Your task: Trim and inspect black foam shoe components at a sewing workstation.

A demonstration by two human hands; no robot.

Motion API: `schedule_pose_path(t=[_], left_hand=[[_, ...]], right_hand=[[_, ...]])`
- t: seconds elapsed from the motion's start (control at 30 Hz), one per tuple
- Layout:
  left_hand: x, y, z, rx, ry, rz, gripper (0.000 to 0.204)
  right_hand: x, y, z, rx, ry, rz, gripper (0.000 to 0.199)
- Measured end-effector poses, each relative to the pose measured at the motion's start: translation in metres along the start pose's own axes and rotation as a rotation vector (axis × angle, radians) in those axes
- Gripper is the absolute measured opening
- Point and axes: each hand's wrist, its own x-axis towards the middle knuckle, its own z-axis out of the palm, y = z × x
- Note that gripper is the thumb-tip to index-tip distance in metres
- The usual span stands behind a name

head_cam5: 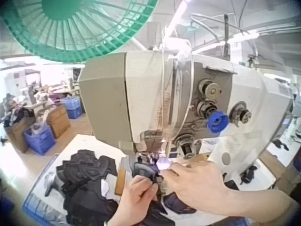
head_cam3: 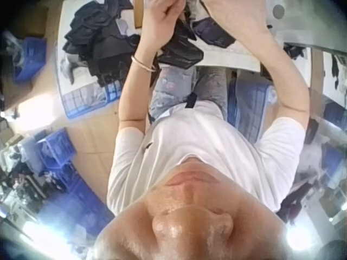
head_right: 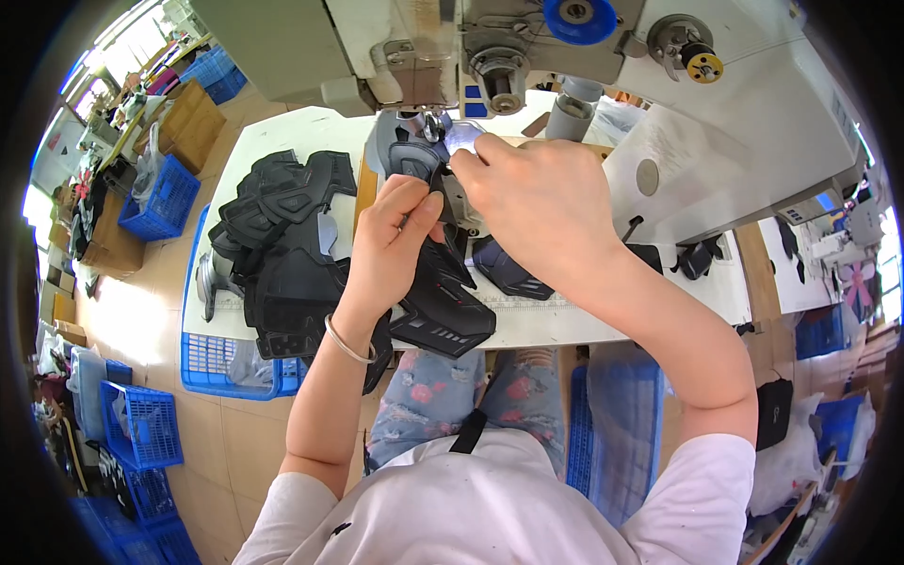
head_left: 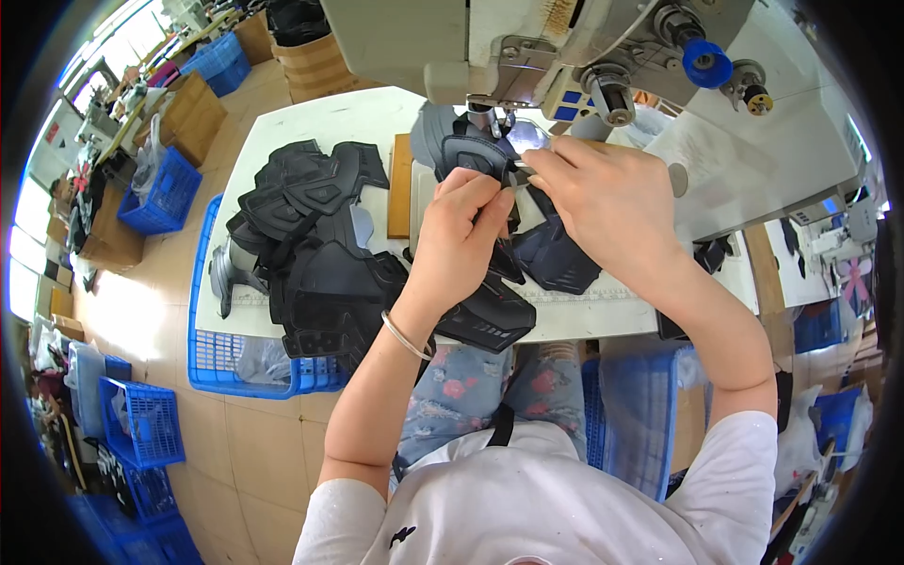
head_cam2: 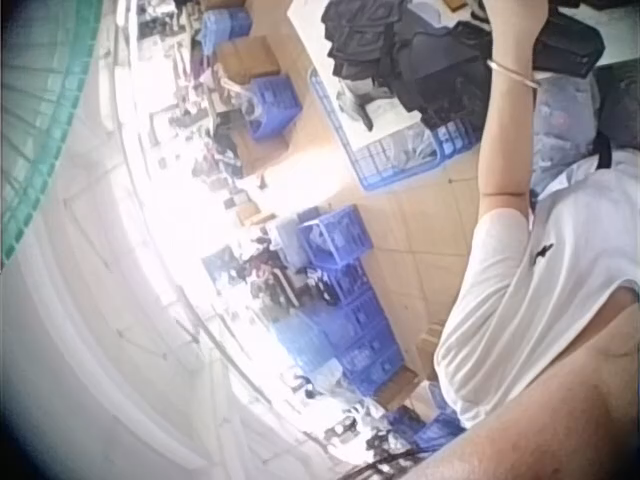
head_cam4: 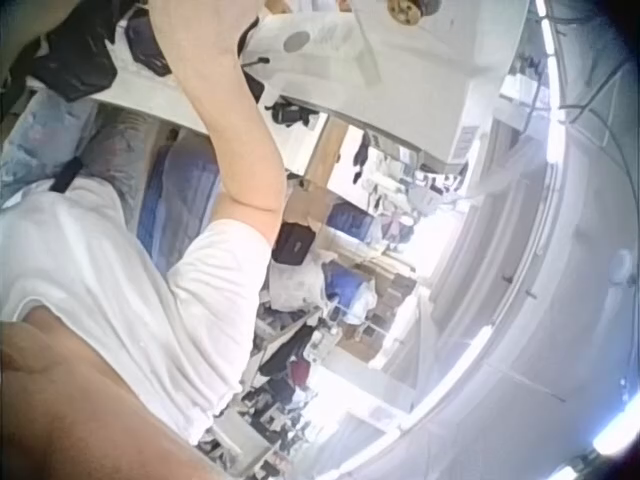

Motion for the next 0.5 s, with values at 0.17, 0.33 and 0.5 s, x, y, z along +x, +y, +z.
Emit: schedule_pose_path(t=[0.17,0.33,0.5], left_hand=[[-0.002,-0.005,-0.002,-0.190,-0.052,-0.133,0.015],[0.001,0.009,0.002,0.129,-0.024,0.018,0.014],[0.002,0.013,0.004,0.252,-0.011,0.120,0.013]], right_hand=[[0.005,0.000,-0.004,0.033,-0.083,0.046,0.016],[0.005,0.000,-0.007,0.042,-0.180,0.074,0.021],[0.006,-0.005,-0.006,-0.066,-0.189,0.044,0.019]])
